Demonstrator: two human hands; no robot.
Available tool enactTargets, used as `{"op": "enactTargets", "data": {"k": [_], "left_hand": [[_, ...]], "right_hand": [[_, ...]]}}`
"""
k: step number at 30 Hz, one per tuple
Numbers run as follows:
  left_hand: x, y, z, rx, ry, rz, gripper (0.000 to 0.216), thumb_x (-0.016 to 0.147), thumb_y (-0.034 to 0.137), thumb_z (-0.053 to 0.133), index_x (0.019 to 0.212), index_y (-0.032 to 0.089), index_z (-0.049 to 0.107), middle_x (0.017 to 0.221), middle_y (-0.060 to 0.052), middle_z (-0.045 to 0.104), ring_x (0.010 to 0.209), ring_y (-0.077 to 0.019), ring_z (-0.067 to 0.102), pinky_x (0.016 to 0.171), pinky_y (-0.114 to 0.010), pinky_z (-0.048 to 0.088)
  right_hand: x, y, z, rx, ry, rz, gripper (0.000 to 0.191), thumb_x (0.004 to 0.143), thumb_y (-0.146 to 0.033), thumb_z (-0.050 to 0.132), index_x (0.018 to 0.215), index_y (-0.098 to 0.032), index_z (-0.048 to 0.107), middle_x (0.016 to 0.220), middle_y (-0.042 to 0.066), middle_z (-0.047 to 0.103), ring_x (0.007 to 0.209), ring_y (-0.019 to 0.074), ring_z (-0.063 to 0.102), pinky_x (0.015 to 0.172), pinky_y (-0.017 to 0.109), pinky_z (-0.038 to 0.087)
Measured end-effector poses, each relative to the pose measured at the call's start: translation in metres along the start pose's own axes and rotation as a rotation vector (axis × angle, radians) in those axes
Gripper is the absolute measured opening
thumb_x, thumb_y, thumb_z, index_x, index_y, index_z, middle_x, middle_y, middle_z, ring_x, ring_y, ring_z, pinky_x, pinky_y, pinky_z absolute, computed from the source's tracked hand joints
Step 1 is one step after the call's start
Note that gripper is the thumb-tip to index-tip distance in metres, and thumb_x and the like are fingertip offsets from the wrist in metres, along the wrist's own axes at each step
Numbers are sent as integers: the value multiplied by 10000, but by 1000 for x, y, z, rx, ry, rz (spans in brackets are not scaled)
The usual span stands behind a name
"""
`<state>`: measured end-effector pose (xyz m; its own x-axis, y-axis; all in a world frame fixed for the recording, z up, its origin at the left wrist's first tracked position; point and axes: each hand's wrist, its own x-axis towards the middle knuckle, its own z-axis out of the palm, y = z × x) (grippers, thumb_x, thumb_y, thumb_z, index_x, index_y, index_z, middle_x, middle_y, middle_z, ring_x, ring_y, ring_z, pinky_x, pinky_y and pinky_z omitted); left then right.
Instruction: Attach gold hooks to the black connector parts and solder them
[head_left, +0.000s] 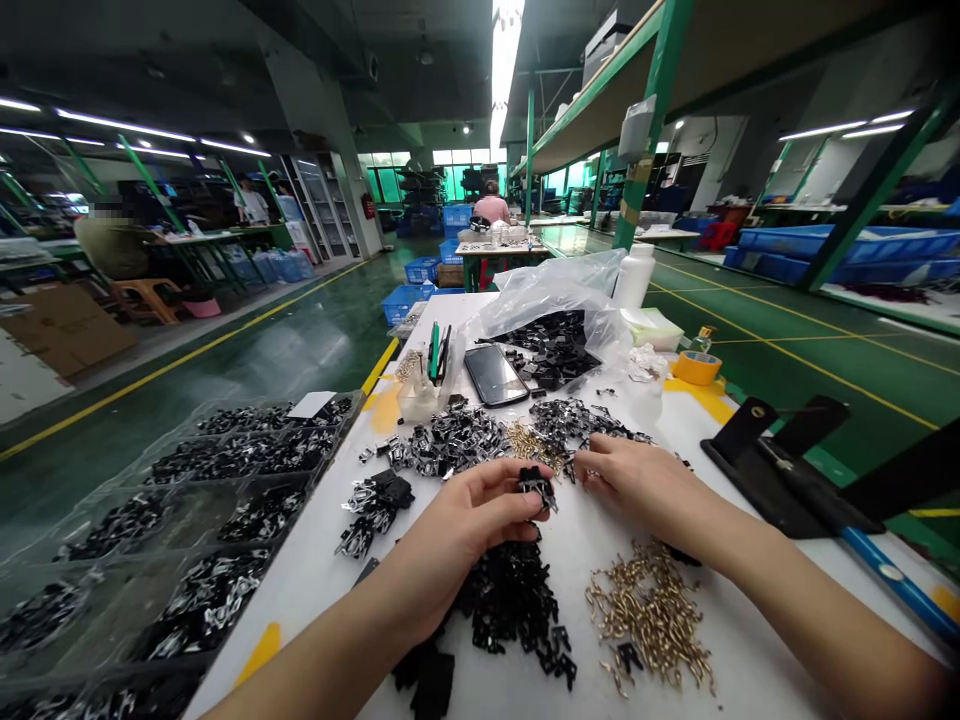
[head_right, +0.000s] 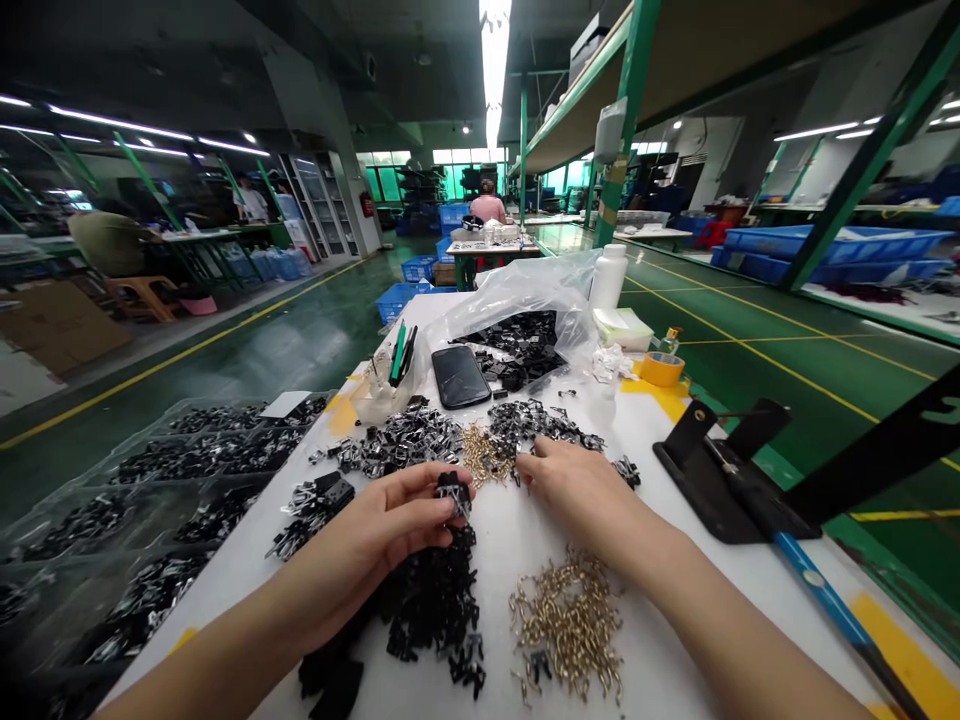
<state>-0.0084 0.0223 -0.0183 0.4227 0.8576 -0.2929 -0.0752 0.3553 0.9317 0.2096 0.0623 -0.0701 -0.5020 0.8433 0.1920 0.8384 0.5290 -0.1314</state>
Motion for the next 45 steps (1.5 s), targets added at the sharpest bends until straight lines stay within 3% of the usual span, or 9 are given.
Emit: {"op": "enactTargets", "data": {"k": [6, 10, 13, 18, 24, 30, 35, 40, 45], "left_hand": [[0, -4, 0, 1, -4, 34, 181, 808, 197, 626, 986, 185, 654, 877, -16, 597, 808, -117, 554, 762, -234, 457], [0, -4, 2, -162, -17, 24, 157, 837, 170, 569, 980, 148, 631, 891, -37, 595, 849, -132, 577, 862, -287, 466], [-1, -3, 3, -247, -12, 22, 150, 837, 112, 519, 948, 122, 619, 968, -67, 591, 920, -151, 578, 929, -321, 452], [-2, -2, 2, -245, 48, 38, 142, 808, 78, 492, 900, 128, 589, 879, -48, 575, 815, -125, 558, 771, -257, 464], [-2, -3, 0, -114, -21, 26, 81, 821, 175, 583, 897, 147, 585, 686, 21, 529, 632, -74, 459, 591, -195, 365], [-3, 0, 1, -99, -15, 32, 155, 801, 188, 619, 940, 156, 559, 778, 4, 581, 670, -91, 517, 678, -244, 428], [-4, 0, 1, 125, 38, 182, 150, 813, 186, 621, 955, 191, 572, 844, 26, 598, 711, -90, 528, 650, -223, 425], [-8, -1, 2, 391, 129, 339, 96, 825, 209, 611, 907, 223, 563, 882, 24, 641, 819, -132, 589, 695, -254, 453], [-12, -4, 2, 571, 178, 448, 85, 842, 169, 575, 883, 229, 530, 876, 37, 658, 827, -117, 618, 745, -241, 471]], "right_hand": [[-3, -17, -24, 216, 88, 9, 129, 905, -146, 406, 852, -209, 505, 823, 19, 585, 704, 133, 552, 576, 244, 447], [-5, -29, -43, 752, 82, 54, 148, 939, -299, 425, 1039, -230, 510, 842, 14, 600, 740, 124, 582, 629, 243, 509], [-4, -33, -45, 1138, -13, 106, 186, 901, -340, 518, 1031, -222, 580, 826, 18, 625, 765, 134, 593, 700, 278, 506], [-4, -41, -41, 1546, -77, 120, 90, 868, -272, 580, 918, -199, 598, 784, 14, 659, 710, 119, 610, 687, 271, 508], [-8, -44, -39, 1448, -147, 206, 169, 887, -315, 547, 1004, -243, 645, 789, -10, 583, 742, 130, 639, 770, 312, 514], [-8, -51, -41, 1608, -243, 163, 81, 906, -267, 530, 930, -198, 565, 804, -4, 615, 779, 118, 635, 770, 288, 528], [-5, -50, -40, 1635, -237, 220, 131, 853, -300, 620, 887, -180, 577, 840, 36, 713, 772, 135, 679, 770, 300, 544], [-4, -48, -39, 1556, -166, 269, 163, 810, -322, 665, 862, -173, 621, 776, 37, 719, 722, 137, 680, 721, 286, 558], [-6, -52, -39, 1500, -150, 267, 150, 809, -316, 663, 861, -176, 653, 781, 31, 715, 746, 130, 676, 716, 257, 552]]}}
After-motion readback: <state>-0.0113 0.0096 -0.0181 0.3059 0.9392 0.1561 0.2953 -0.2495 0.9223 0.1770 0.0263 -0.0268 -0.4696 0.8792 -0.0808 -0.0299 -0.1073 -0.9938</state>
